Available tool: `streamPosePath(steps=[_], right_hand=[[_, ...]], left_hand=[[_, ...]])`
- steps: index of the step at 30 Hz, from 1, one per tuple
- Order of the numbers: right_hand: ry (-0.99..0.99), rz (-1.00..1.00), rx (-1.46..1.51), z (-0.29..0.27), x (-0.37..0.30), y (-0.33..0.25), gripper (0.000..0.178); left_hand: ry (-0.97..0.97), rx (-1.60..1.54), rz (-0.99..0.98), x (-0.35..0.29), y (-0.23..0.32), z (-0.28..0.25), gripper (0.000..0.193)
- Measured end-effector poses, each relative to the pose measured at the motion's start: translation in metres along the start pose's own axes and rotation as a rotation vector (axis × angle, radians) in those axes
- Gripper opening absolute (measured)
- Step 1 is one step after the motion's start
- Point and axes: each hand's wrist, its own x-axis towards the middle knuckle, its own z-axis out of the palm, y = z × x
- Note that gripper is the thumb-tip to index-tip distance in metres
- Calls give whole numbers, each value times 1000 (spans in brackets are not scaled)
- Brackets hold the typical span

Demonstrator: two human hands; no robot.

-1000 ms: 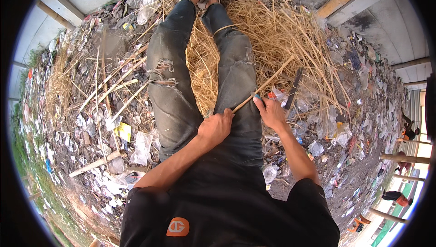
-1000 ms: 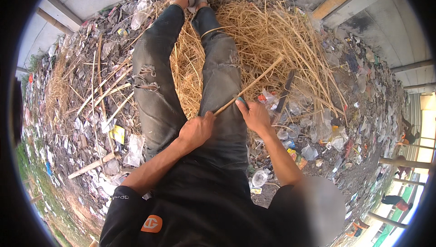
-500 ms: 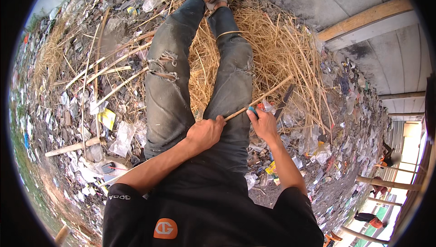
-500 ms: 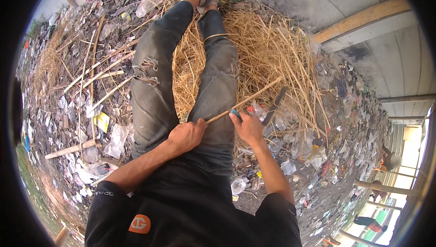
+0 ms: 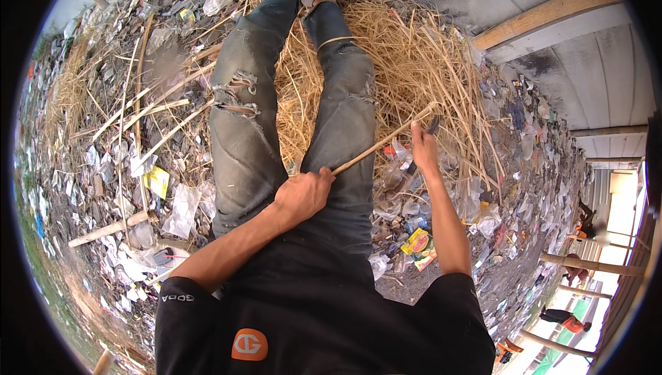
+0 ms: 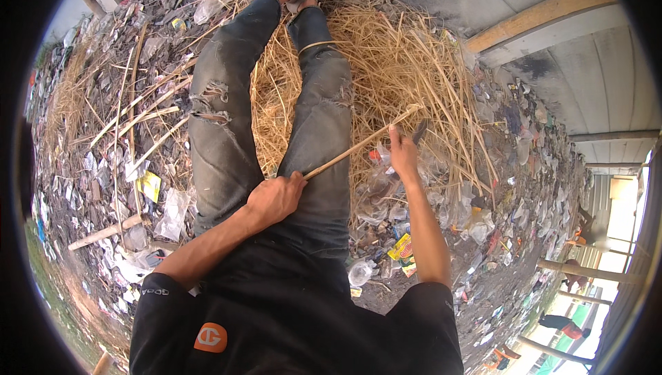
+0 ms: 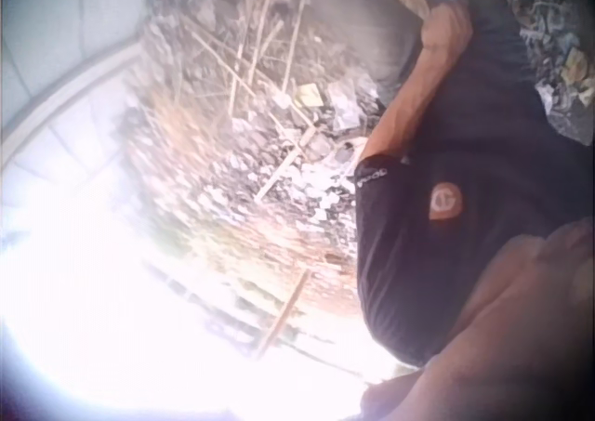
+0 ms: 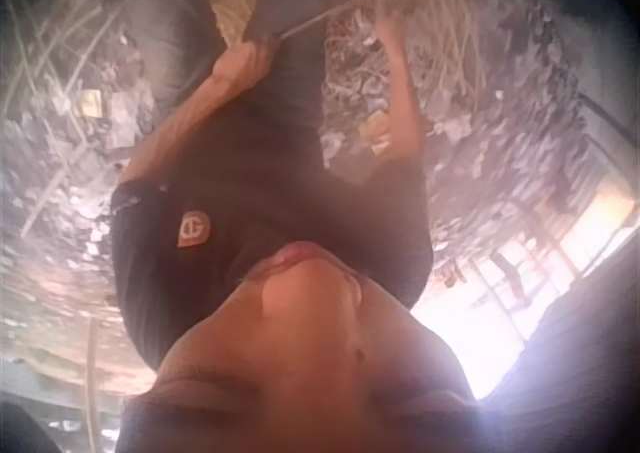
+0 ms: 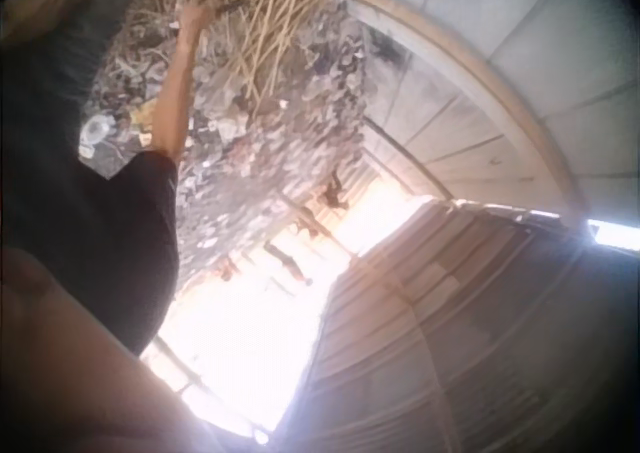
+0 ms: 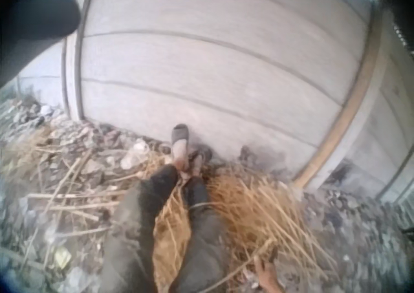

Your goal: The person sits on the ground and uses a small knife to shave and smooth a long, thin bamboo stick. They hold the stick with one hand and scrape along its length with the other, removing splinters and refining the surface.

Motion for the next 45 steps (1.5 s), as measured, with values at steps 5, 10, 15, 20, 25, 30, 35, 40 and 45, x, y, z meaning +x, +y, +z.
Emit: streamPosePath(steps=[5,10,15,20,25,30,35,40,45], right_hand=[[-171,-454,-102,44,-60,-23,64],[28,34,-58,-2,17,22,72],[-182,-254,-172,35,-46,-29,70],[-160,-229,-242,18,-28,-17,70],[-55,72,-96,25,13,22,73],[-92,-332,-113,49,-59,-32,73],[-45,9,-66,13,9,12,76],[-149,-264,-168,33,-18,-4,79],[-83,-108,-153,9,6,11,77]], left_hand=[[-6,67,-21,-3,1,1,29],[21,47,-3,-2,2,1,28],[-44,-6,-89,-4,-2,4,27],[-46,-66,-73,-4,-4,4,28],[-124,25,-56,5,-6,-10,29],[-148,-100,-133,-1,-12,-18,25],[-122,40,-51,-2,-5,-25,25],[-112,31,-94,-8,-7,-15,24],[-162,-70,-141,-15,-3,-24,21]])
